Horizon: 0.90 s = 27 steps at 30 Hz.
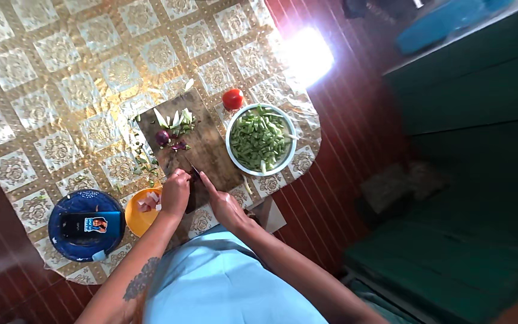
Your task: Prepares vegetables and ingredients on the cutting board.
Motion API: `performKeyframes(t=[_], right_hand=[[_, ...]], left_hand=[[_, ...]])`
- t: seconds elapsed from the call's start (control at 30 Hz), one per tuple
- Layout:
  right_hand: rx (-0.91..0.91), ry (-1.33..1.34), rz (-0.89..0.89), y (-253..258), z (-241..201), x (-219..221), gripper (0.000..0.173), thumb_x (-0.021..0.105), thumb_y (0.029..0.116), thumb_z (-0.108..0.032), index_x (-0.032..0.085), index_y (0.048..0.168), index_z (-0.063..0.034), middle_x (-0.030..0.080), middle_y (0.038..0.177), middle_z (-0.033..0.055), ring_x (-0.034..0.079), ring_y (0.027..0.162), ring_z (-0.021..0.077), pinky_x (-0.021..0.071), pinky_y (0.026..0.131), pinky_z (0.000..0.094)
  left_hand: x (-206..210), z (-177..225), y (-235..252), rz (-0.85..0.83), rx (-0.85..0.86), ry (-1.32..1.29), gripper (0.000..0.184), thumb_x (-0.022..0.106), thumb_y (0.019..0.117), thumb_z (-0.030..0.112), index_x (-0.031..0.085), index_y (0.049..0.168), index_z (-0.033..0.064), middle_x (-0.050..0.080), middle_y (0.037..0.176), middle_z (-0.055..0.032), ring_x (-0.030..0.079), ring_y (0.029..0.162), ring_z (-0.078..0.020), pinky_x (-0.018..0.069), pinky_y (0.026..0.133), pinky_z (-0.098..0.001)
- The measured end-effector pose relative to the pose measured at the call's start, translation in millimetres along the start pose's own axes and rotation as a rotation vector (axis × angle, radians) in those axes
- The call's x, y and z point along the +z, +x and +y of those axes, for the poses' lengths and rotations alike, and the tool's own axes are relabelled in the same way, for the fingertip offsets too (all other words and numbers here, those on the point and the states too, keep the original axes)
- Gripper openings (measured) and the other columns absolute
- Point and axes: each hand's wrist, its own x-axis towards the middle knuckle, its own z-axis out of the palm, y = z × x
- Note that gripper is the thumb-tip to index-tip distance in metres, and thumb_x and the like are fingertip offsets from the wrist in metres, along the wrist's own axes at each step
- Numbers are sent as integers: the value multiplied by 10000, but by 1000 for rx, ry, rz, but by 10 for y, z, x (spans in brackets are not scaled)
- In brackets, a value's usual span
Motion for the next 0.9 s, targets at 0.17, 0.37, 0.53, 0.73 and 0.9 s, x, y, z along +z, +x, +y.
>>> performKeyframes(t=[0.17,0.37,0.53,0.73,0.9], right_hand=[[4,-9,-4,-85,-35,9,637,333,1081,-78,137,1667,-235,714,967,222,708,908,425,552,838,556],[44,-19,-40,103,-91,108,690,340,1080,-55,54,1669,-271,709,1014,228,706,969,425,550,874,559],[3,0,9,-14,-62,-33,647,334,1084,-80,121,1668,-258,712,1006,231,707,938,427,549,858,565],[20,-28,-35,-43,-100,-6,643,327,1089,-83,104,1669,-248,710,1023,236,704,959,429,543,880,560],[61,-9,-46,107,-100,97,683,339,1087,-76,49,1668,-287,711,1040,227,702,993,424,543,895,560]], left_hand=[[-1,-6,-10,7,4,6,116,627,890,-109,740,899,-82,716,1034,-242,721,928,-391,580,821,-537],[4,-40,-8,-17,-1,-15,120,651,922,-61,762,968,-53,718,1097,-223,716,987,-369,576,881,-508],[-10,-28,10,-13,13,23,129,611,914,-92,739,905,-82,706,993,-242,713,912,-398,577,817,-544],[-4,-42,-5,6,31,19,109,633,885,-106,739,885,-85,714,1002,-250,720,916,-399,583,813,-539],[3,-59,-14,-23,24,3,114,654,927,-46,762,961,-58,721,1094,-219,718,992,-369,577,884,-510]])
